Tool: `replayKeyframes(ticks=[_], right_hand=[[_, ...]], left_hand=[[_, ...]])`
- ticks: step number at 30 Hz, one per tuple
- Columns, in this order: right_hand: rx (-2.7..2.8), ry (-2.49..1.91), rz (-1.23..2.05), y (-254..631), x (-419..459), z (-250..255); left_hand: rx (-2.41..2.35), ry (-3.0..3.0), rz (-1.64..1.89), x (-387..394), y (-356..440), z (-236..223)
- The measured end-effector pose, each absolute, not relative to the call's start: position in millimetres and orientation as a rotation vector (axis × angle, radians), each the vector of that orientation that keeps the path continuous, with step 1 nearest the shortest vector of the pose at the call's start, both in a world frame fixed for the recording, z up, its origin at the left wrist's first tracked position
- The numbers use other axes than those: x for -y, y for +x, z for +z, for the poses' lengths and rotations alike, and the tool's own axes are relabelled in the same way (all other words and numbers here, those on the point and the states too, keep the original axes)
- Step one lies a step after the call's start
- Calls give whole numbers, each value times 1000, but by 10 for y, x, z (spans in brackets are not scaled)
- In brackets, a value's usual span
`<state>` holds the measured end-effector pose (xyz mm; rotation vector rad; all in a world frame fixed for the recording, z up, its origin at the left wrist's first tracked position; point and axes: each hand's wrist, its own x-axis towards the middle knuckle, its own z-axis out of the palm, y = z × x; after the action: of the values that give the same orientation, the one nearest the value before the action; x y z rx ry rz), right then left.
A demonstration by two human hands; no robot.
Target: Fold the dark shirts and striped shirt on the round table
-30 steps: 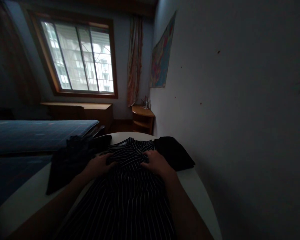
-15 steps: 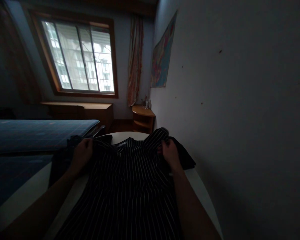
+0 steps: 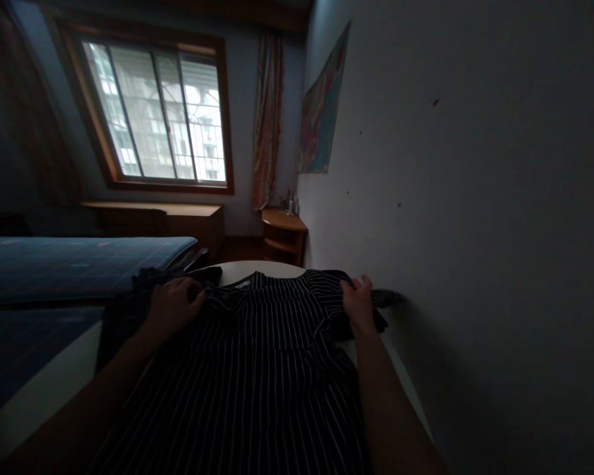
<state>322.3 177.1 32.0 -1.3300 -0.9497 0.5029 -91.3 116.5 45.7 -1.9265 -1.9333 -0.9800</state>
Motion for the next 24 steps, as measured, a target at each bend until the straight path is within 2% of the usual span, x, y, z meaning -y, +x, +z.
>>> replayKeyframes(ticks=[4, 7, 11, 17, 20, 24], right_hand=[[1318, -1534, 512, 2985, -1650, 411], [1648, -1622, 504, 2886, -1489, 557], [1940, -1822, 535, 2932, -1217, 689], [2271, -1891, 613, 3209, -716, 451], [2239, -1862, 553, 3377, -574, 281], [1913, -1806, 602, 3556, -557, 270]], left_hand=[[1905, -1928, -772, -1015, -668, 468], [1831, -2274, -699, -837, -351, 480], [1772, -2750, -404, -557, 15, 371], [1841, -2797, -196, -276, -18, -10], [1842, -2749, -171, -234, -263, -217], [1851, -2662, -248, -315, -648, -396]])
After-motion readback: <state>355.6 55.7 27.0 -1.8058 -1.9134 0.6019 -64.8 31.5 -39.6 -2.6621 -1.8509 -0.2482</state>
